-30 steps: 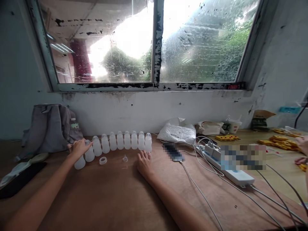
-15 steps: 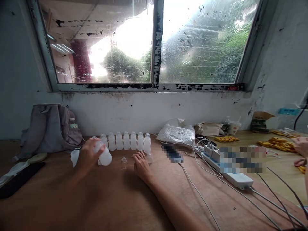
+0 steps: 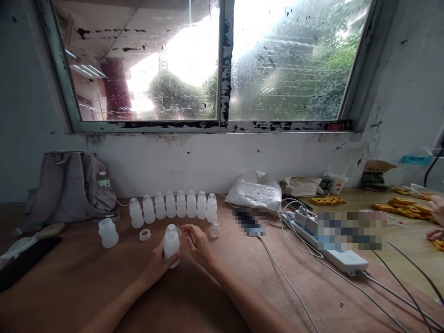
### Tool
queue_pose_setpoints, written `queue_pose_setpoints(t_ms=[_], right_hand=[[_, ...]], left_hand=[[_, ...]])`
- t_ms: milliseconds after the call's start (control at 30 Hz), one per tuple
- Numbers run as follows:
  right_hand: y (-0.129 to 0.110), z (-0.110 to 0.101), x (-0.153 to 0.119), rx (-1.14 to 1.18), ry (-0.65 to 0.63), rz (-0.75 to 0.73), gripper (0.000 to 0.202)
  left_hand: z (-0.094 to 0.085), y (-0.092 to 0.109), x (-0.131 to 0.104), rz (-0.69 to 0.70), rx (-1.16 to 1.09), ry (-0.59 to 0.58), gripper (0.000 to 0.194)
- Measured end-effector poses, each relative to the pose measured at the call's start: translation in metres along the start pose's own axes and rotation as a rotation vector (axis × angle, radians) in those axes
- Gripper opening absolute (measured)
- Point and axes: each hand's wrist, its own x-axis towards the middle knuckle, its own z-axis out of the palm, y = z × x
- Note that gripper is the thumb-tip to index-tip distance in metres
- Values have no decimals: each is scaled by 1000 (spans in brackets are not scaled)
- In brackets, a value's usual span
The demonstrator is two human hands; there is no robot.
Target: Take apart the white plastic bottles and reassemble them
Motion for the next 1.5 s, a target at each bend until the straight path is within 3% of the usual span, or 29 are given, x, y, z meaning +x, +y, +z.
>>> queue_pose_setpoints(t_ms=[200,367,467,533,600,667,733,867,1033,1133,1267,1500], right_hand=[[-18,1,6,565,-100,304,31],[-16,4,6,766,-170,458,32],[-13,3,9,870,-184,490,38],[-9,-3,13,882,-136,487,42],[0,-14,18,746,0,446,43],[12,-28,23,413,152,358,38],[25,-41,25,75,208,258,37],[48,-50,23,-194,184,222,32],[62,-42,17,-503,44,249,23],[70,-37,14,-613,-42,269,22],[82,-36,14,-598,-106,288,24],[89,-41,13,-577,-112,133,27]], left_hand=[[-1,8,-5,-48,-249,-202,28],[3,16,-13,-337,-688,-408,27],[3,20,-21,-492,-969,-445,28],[1,22,-25,-514,-1084,-474,32],[0,24,-28,-491,-1124,-513,32],[0,26,-29,-473,-1111,-511,32],[0,27,-27,-475,-1094,-458,32],[0,29,-21,-520,-1082,-325,34],[-3,26,-17,-515,-1063,-249,35],[-3,22,-16,-515,-1049,-235,34],[-2,19,-16,-519,-1026,-226,34],[-2,20,-16,-519,-992,-230,34]])
